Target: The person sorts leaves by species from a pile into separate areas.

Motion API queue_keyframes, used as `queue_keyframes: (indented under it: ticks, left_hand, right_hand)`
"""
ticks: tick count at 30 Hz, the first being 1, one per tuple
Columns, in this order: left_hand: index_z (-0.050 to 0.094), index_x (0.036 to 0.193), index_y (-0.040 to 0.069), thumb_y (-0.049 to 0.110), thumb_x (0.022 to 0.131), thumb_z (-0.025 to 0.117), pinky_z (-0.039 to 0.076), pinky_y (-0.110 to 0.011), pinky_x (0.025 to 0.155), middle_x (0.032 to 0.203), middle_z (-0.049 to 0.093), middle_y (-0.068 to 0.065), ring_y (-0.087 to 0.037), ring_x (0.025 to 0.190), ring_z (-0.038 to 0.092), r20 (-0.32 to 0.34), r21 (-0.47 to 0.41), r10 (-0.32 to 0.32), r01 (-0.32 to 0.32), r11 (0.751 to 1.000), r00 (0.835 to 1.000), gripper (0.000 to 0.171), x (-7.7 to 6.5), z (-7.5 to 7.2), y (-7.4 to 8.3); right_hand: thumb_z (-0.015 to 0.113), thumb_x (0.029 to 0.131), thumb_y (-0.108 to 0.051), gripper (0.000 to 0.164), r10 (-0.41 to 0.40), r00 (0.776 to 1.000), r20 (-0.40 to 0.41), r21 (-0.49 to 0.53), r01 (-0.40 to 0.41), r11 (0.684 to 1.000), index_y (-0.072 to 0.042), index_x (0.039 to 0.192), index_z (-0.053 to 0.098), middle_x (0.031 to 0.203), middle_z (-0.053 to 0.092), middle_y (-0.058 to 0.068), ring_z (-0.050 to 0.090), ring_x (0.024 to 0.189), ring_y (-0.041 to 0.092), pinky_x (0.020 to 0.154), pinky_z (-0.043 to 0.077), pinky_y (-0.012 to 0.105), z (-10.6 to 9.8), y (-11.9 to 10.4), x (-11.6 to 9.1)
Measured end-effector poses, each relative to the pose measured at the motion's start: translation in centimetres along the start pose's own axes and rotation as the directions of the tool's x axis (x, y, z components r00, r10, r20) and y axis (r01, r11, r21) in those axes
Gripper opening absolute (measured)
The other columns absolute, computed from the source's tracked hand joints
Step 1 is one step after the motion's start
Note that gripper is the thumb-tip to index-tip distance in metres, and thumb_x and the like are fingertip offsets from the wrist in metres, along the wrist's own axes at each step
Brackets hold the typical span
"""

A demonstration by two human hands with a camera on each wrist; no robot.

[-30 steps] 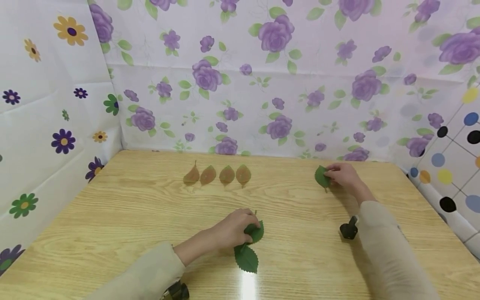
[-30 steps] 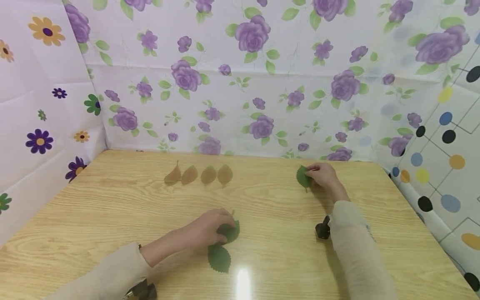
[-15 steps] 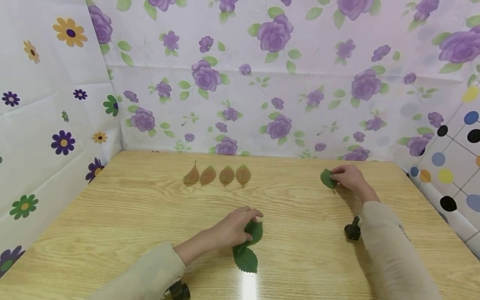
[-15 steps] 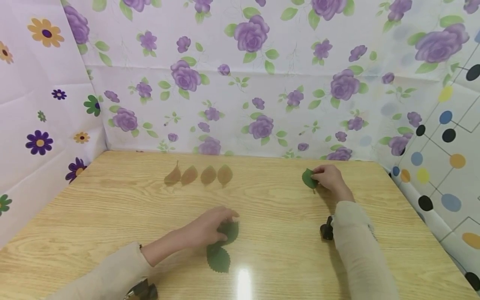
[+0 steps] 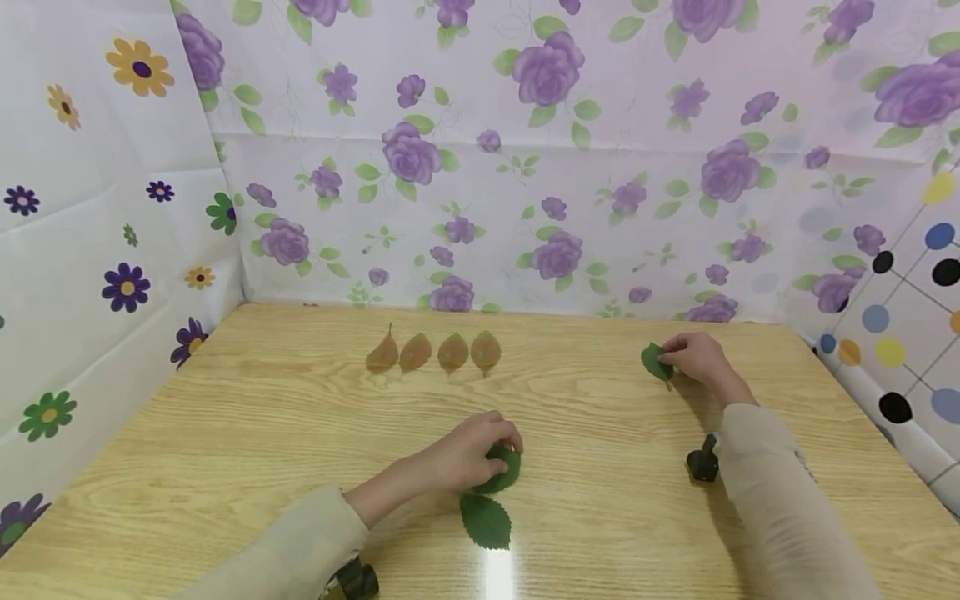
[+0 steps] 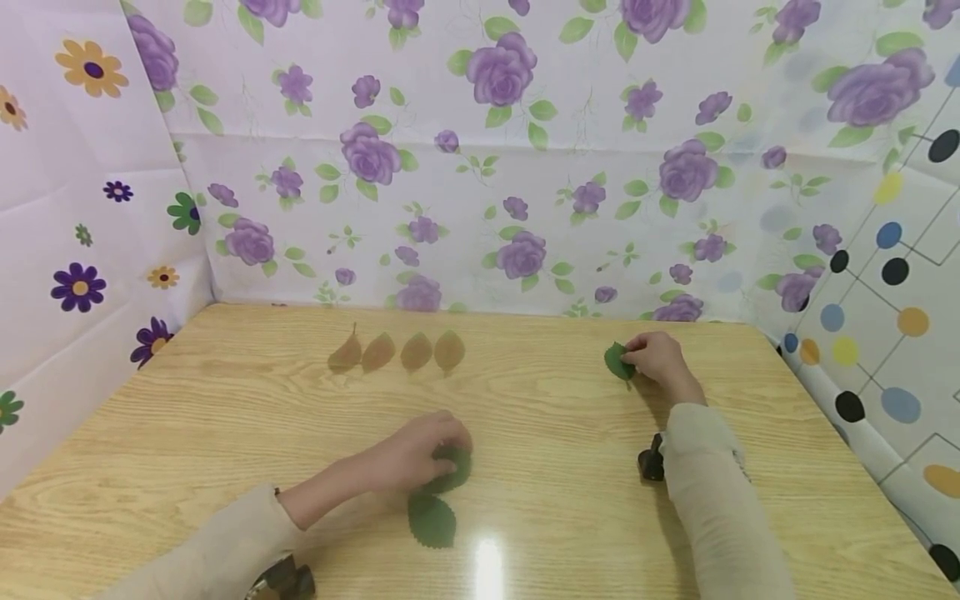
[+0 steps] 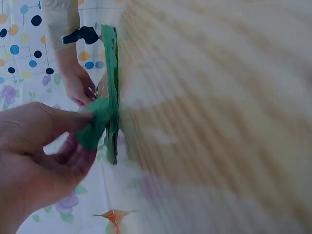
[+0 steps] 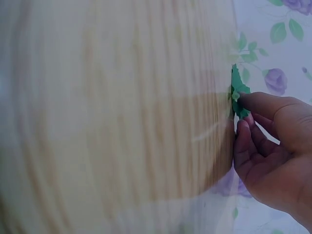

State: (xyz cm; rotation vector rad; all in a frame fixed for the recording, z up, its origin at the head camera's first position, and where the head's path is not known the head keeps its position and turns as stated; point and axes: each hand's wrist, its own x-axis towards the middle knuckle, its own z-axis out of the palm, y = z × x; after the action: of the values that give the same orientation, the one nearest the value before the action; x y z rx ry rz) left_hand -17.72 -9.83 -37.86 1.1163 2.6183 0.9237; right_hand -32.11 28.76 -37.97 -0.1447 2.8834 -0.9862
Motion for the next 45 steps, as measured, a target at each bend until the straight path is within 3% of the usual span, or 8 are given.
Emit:
queue_keyframes:
  ticks: [6,14,23,26,35,42,45]
  left_hand:
    - [0.063,0.104,0.005,-0.002,0.092,0.062,0.049,-0.023,0.082,0.101,0.061,0.001,-0.014,0.093,0.056,-0.012,-0.196,-0.014,0.011,0.981,1.000,0.015,0.5,-0.5,-0.2]
    - [0.062,0.113,0.000,-0.003,0.095,0.057,0.049,-0.028,0.081,0.102,0.061,-0.003,-0.017,0.094,0.056,-0.061,-0.421,-0.151,0.111,0.900,0.987,0.020,1.6,-1.1,-0.7]
    - [0.061,0.115,0.001,-0.001,0.094,0.058,0.050,-0.029,0.080,0.104,0.061,-0.006,-0.018,0.094,0.057,-0.099,-0.558,-0.269,0.171,0.812,0.958,0.021,3.9,-1.2,-0.7]
    - [0.061,0.115,0.002,0.000,0.094,0.059,0.050,-0.030,0.081,0.105,0.061,-0.005,-0.019,0.094,0.057,-0.092,-0.585,-0.298,0.190,0.789,0.950,0.021,5.1,-1.1,-0.7]
    - [0.057,0.108,0.003,0.005,0.096,0.060,0.048,-0.038,0.087,0.102,0.058,-0.006,-0.018,0.095,0.054,-0.113,-0.614,-0.344,0.207,0.762,0.932,0.013,10.0,-0.1,-1.1]
    - [0.058,0.104,-0.002,0.005,0.096,0.060,0.052,-0.032,0.082,0.098,0.060,-0.009,-0.018,0.090,0.058,-0.121,-0.574,-0.364,0.234,0.784,0.924,0.011,14.4,-0.1,-1.9]
    - [0.058,0.107,-0.005,0.000,0.095,0.059,0.054,-0.031,0.081,0.101,0.061,-0.013,-0.023,0.092,0.061,-0.124,-0.606,-0.403,0.253,0.754,0.907,0.013,15.8,-0.1,-2.4]
  right_hand:
    - [0.059,0.095,-0.016,0.034,0.010,1.000,-0.005,-0.013,-0.010,1.000,0.012,0.115,0.060,0.112,0.060,0.028,0.056,0.099,0.039,0.085,0.048,0.048,-0.1,0.6,-0.1]
    - [0.060,0.095,-0.015,0.035,-0.004,1.000,-0.006,-0.017,0.004,1.000,0.012,0.116,0.060,0.113,0.060,0.029,0.057,0.096,0.037,0.082,0.049,0.046,-0.2,1.0,-0.6]
    - [0.060,0.095,-0.017,0.036,-0.001,1.000,-0.009,-0.017,0.001,1.000,0.011,0.118,0.060,0.114,0.059,0.030,0.056,0.102,0.041,0.085,0.049,0.048,-0.1,1.7,-0.8]
    - [0.060,0.095,-0.016,0.035,-0.003,1.000,-0.012,-0.013,0.003,1.000,0.012,0.117,0.060,0.113,0.060,0.030,0.056,0.102,0.042,0.086,0.048,0.049,-0.1,1.8,-0.9]
    - [0.060,0.094,-0.016,0.035,-0.013,1.000,-0.006,0.008,0.013,1.000,0.012,0.117,0.060,0.113,0.060,0.029,0.056,0.102,0.041,0.086,0.048,0.049,0.3,1.5,-0.8]
    - [0.060,0.096,-0.016,0.034,-0.013,1.000,-0.003,0.029,0.014,0.999,0.011,0.117,0.060,0.113,0.060,0.028,0.056,0.103,0.041,0.089,0.047,0.050,0.3,0.8,-0.3]
    - [0.061,0.095,-0.016,0.035,-0.027,1.000,-0.002,0.026,0.027,0.999,0.011,0.117,0.061,0.113,0.060,0.028,0.056,0.102,0.040,0.087,0.048,0.049,0.3,0.5,-0.1]
